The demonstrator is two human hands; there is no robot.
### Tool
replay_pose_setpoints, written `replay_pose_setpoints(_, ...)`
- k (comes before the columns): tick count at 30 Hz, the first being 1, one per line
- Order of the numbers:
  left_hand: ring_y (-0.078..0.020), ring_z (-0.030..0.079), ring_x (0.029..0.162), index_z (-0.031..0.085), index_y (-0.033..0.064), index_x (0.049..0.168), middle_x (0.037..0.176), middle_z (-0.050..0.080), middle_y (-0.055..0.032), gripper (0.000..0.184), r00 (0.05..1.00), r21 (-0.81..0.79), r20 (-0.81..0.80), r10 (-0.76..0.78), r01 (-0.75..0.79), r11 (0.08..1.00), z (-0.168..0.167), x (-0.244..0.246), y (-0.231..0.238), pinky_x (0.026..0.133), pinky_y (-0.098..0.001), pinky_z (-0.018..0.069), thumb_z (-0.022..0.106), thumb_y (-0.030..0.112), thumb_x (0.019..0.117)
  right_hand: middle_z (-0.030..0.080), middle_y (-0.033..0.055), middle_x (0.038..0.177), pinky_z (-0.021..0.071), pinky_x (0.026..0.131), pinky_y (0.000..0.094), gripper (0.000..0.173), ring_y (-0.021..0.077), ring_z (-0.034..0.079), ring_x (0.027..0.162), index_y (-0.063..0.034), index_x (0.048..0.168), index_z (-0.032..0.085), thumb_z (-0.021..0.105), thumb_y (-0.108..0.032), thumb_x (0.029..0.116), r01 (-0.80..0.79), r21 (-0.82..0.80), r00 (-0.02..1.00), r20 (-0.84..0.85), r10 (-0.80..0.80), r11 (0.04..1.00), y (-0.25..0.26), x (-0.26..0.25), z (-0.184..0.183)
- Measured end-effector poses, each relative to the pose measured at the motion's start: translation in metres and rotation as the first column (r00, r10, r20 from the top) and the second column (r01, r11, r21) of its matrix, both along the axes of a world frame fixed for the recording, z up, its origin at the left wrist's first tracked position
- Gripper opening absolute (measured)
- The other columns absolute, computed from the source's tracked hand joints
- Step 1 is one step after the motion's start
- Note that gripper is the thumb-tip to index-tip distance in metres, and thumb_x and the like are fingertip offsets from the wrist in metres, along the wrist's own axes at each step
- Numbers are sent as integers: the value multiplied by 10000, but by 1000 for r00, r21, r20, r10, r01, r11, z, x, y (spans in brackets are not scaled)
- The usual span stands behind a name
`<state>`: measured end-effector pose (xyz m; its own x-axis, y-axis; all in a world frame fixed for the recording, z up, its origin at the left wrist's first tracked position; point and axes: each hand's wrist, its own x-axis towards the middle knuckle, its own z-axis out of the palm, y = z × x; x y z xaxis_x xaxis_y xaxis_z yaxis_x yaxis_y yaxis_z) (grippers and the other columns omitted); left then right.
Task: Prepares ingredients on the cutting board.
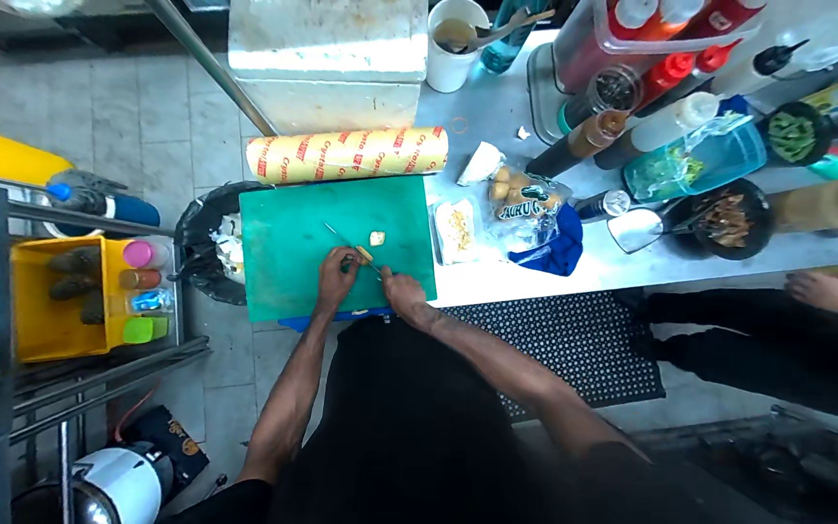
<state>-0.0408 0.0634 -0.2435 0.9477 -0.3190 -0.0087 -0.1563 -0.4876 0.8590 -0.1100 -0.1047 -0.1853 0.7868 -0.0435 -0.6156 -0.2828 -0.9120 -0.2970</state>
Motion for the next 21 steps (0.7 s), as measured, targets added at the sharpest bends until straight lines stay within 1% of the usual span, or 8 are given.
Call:
replay_pose_setpoints(2,-186,692,1055,703,40,1106,1200,666,-123,161,1000,-1,11,16,-16,1000,-3,-1,5,908,-382,614,699,134,976,695,218,999,586,747,555,246,421,713,957,-74,1297,528,437,-138,1077,-13,0,999,35,13,1000,8,7,-5)
replay_pose_setpoints(3,-187,688,1076,702,43,1124,1221,661,-123,175,1000,-5,11,14,-14,1000,-4,-4,6,920,-382,612,693,143,982,693,215,992,585,742,556,238,418,712,950,-78,1282,534,439,-163,1081,-15,18,999,37,14,1000,5,9,-5)
replay_pose_setpoints(6,-186,676,1116,714,54,1161,1257,647,-127,203,999,-33,36,11,-10,999,-5,-3,0,934,-367,608,690,156,987,700,199,988,578,734,585,319,409,710,927,-128,1290,591,437,-323,1090,21,121,999,46,-27,992,-25,17,-7)
replay_pose_setpoints(8,-176,682,1092,724,56,1142,1236,655,-121,188,998,-45,58,29,-26,999,-6,-2,0,909,-351,616,698,146,979,703,190,951,576,721,579,338,397,712,890,-130,1269,611,435,-354,1086,71,130,993,90,-83,989,-37,15,-5)
replay_pose_setpoints(10,-166,692,1040,730,59,1112,1206,669,-109,170,997,-17,70,46,-45,999,-4,-1,1,879,-346,619,709,152,970,694,180,919,576,717,561,332,387,711,869,-118,1235,601,421,-355,1089,91,105,990,95,-102,990,-43,9,10)
replay_pose_setpoints(13,-166,699,983,729,57,1076,1177,672,-113,153,997,3,49,65,-65,998,-3,-1,-1,848,-349,620,713,165,969,703,201,1012,571,790,574,338,395,708,956,-96,1257,615,426,-314,1080,28,101,999,-21,-26,995,-49,-3,42)
replay_pose_setpoints(16,-159,699,947,728,66,1058,1143,678,-104,138,998,24,42,45,-46,999,-3,2,1,836,-340,616,709,172,972,689,222,1101,565,836,583,364,410,696,1031,-82,1312,585,393,-295,1088,-33,92,990,-131,45,995,-52,-16,60)
replay_pose_setpoints(21,-157,700,944,723,56,1050,1129,678,-106,129,999,25,44,30,-31,999,-3,1,5,842,-340,617,710,155,969,689,225,1101,558,852,582,367,409,692,1051,-72,1296,581,377,-299,1091,-65,87,979,-188,80,994,-58,-27,76)
